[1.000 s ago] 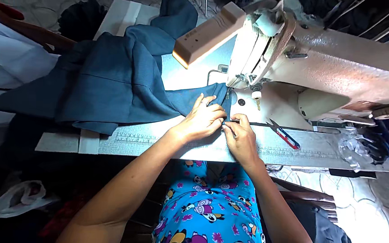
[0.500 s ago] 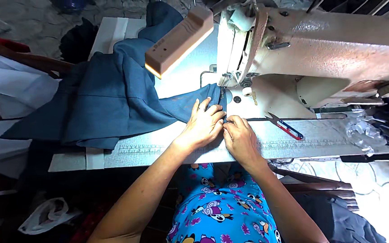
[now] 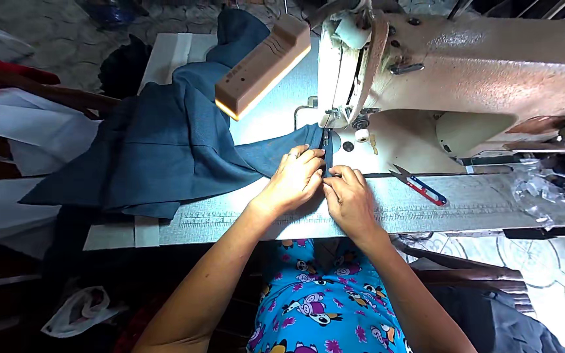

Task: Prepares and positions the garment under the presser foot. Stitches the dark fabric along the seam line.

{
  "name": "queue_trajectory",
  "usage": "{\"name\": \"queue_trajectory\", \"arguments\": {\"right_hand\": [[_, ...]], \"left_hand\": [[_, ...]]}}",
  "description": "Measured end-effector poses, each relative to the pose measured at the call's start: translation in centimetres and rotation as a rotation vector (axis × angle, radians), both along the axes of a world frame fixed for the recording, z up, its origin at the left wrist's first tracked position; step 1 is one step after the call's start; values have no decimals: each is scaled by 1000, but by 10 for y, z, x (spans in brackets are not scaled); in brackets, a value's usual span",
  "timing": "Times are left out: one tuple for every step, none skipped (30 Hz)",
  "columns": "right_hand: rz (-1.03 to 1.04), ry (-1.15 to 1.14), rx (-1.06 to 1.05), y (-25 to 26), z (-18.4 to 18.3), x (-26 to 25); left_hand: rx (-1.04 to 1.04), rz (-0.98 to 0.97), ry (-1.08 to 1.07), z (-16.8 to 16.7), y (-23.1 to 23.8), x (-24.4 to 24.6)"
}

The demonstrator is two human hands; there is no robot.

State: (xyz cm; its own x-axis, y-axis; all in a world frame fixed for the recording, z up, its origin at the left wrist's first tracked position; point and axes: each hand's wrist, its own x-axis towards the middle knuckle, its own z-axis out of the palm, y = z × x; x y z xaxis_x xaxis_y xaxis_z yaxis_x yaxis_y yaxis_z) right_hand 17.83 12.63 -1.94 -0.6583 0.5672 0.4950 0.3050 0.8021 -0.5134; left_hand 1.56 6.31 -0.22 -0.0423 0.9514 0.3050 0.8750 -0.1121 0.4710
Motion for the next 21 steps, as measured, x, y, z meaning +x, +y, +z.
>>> {"name": "queue_trajectory", "arguments": {"right_hand": [[10, -5, 23, 1, -1, 2], [19, -14, 49, 3, -3, 4], [28, -29, 70, 5, -4, 6], [35, -42, 95, 7, -4, 7], [38, -52, 120, 9, -3, 9], [41, -62, 133, 11, -3, 10], [42, -74, 140, 12, -2, 10], [42, -84, 148, 12, -1, 11], [40, -93, 161, 12, 0, 10], [37, -99, 174, 11, 0, 10], [34, -109, 185, 10, 1, 9], [35, -127, 190, 9, 3, 9], [38, -142, 195, 9, 4, 8], [42, -152, 200, 9, 5, 8], [47, -158, 198, 10, 6, 7], [51, -158, 196, 10, 6, 7], [54, -156, 191, 12, 5, 7], [58, -151, 183, 13, 5, 6], [61, -144, 175, 15, 4, 5], [63, -138, 170, 17, 3, 4], [66, -134, 167, 18, 3, 3]], "left_hand": [[-3, -2, 7, -1, -1, 2], [-12, -9, 8, -3, -1, 3], [-13, -18, 10, -4, -1, 6], [-11, -26, 15, -5, -1, 7], [-9, -29, 20, -6, 0, 9], [-4, -29, 19, -6, 1, 9], [3, -23, 19, -7, 1, 10], [15, -14, 24, -7, 1, 11], [17, -10, 29, -8, 1, 11], [1, -7, 40, -7, 1, 12], [-21, -5, 50, -7, 1, 12], [-43, 0, 55, -7, 1, 12], [-55, 5, 60, -7, 1, 13], [-60, 10, 62, -7, 1, 13], [-62, 14, 60, -6, 1, 14], [-65, 17, 55, -6, 2, 14], [-65, 21, 50, -6, 2, 13], [-62, 26, 41, -6, 2, 13], [-53, 31, 32, -6, 3, 12], [-45, 37, 25, -7, 4, 12], [-39, 43, 17, -8, 5, 11]]}}
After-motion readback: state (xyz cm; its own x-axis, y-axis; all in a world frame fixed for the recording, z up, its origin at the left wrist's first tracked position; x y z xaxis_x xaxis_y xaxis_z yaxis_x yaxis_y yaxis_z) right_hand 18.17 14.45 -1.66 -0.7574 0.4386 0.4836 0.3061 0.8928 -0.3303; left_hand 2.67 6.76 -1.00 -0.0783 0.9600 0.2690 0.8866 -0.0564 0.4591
